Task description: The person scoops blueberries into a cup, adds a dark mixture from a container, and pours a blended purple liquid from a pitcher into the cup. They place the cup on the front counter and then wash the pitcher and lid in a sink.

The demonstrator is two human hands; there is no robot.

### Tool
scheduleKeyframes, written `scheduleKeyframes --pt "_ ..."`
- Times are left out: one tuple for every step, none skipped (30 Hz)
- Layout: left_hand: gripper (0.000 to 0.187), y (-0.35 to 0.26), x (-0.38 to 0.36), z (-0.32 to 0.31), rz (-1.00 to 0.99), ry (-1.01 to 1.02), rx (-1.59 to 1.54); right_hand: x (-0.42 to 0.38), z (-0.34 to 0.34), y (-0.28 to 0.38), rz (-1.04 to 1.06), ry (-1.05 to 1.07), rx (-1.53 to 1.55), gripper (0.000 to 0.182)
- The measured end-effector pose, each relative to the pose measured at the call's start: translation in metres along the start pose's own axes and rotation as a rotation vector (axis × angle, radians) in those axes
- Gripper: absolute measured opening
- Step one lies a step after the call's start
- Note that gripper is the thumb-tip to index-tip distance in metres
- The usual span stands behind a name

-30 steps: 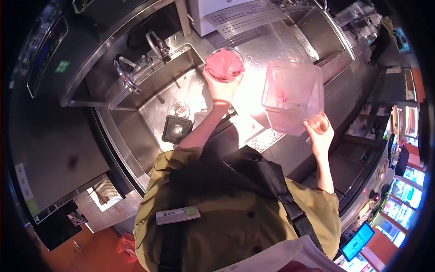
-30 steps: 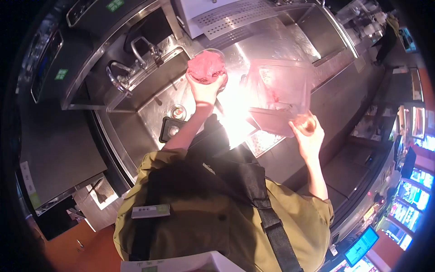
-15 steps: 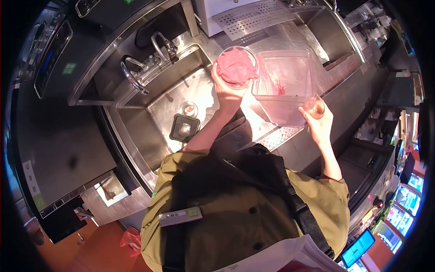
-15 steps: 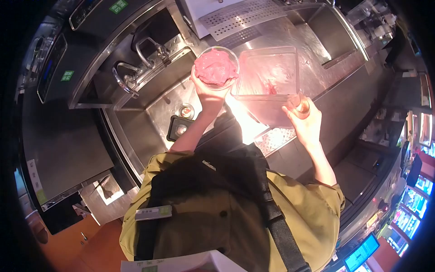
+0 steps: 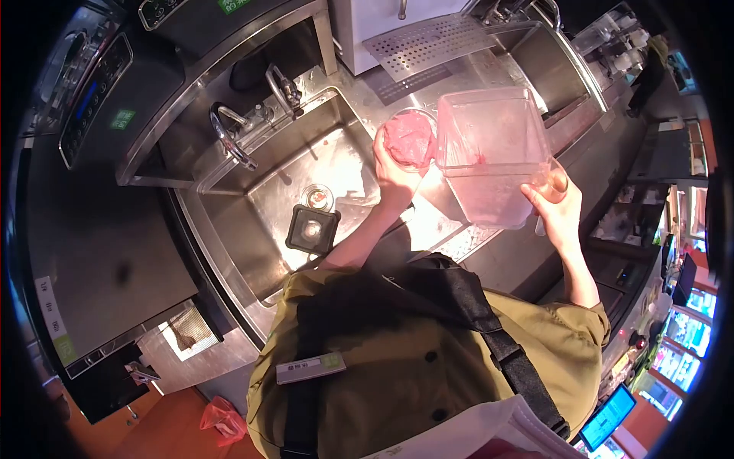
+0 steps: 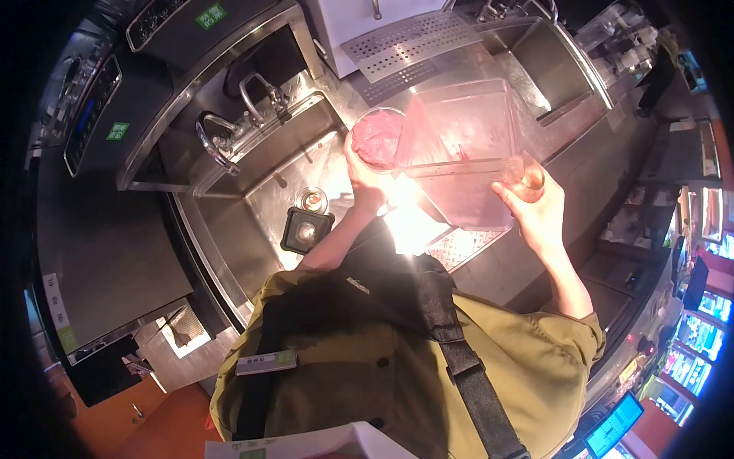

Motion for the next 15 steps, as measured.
scheduleKeyframes --pt "0.091 -0.001 0.000 -0.004 0.079 0.008 -0.088 -0.003 0.001 0.004 -0.001 -0.010 0.011 0.023" --pt "0.090 0.008 0.003 -0.008 0.134 0.053 -0.151 -0.005 0.005 0.005 0.016 -0.055 0.021 0.023" --pt "0.089 0.022 0.008 -0.014 0.190 0.098 -0.214 -0.008 0.009 0.006 0.034 -0.100 0.032 0.023" --pt "0.088 0.025 0.011 -0.015 0.246 0.142 -0.276 -0.011 0.015 0.005 0.052 -0.143 0.042 0.023" --pt "0.088 0.020 0.012 -0.015 0.341 0.270 -0.565 -0.013 0.023 -0.003 0.082 -0.134 0.050 0.023" --pt "0.089 0.027 0.011 -0.018 0.328 0.286 -0.477 -0.016 0.029 -0.005 0.090 -0.184 0.038 0.023" --pt "0.090 0.032 0.009 -0.021 0.315 0.304 -0.389 -0.019 0.033 -0.007 0.125 -0.217 0.063 0.025" --pt "0.091 0.037 0.006 -0.024 0.302 0.324 -0.300 -0.022 0.037 -0.011 0.157 -0.252 0.088 0.027" --pt "0.094 0.039 0.002 -0.029 0.242 0.352 -0.298 -0.024 0.039 -0.016 0.175 -0.278 0.096 0.028" --pt "0.095 0.039 0.000 -0.031 0.236 0.332 -0.233 -0.028 0.042 -0.021 0.191 -0.304 0.104 0.030" --pt "0.095 0.040 -0.002 -0.032 0.228 0.310 -0.169 -0.031 0.043 -0.026 0.210 -0.331 0.112 0.031" --pt "0.096 0.042 -0.002 -0.034 0.217 0.286 -0.105 -0.033 0.044 -0.031 0.211 -0.352 0.107 0.033" --pt "0.097 0.046 -0.003 -0.036 0.211 0.287 -0.096 -0.036 0.044 -0.038 0.213 -0.371 0.104 0.035" --pt "0.098 0.050 -0.003 -0.037 0.206 0.286 -0.088 -0.038 0.045 -0.041 0.214 -0.389 0.100 0.037" --pt "0.099 0.054 -0.003 -0.038 0.202 0.284 -0.078 -0.040 0.045 -0.041 0.211 -0.392 0.104 0.037"
Point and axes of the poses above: each hand's wrist, its own x-axis towards the middle knuckle, its own z-axis out of the back of the hand, y = z × x, the point moved 4 cm from there along x, towards the middle knuckle, and after that the axes turned 9 degrees about y, right-handed, at the moved point
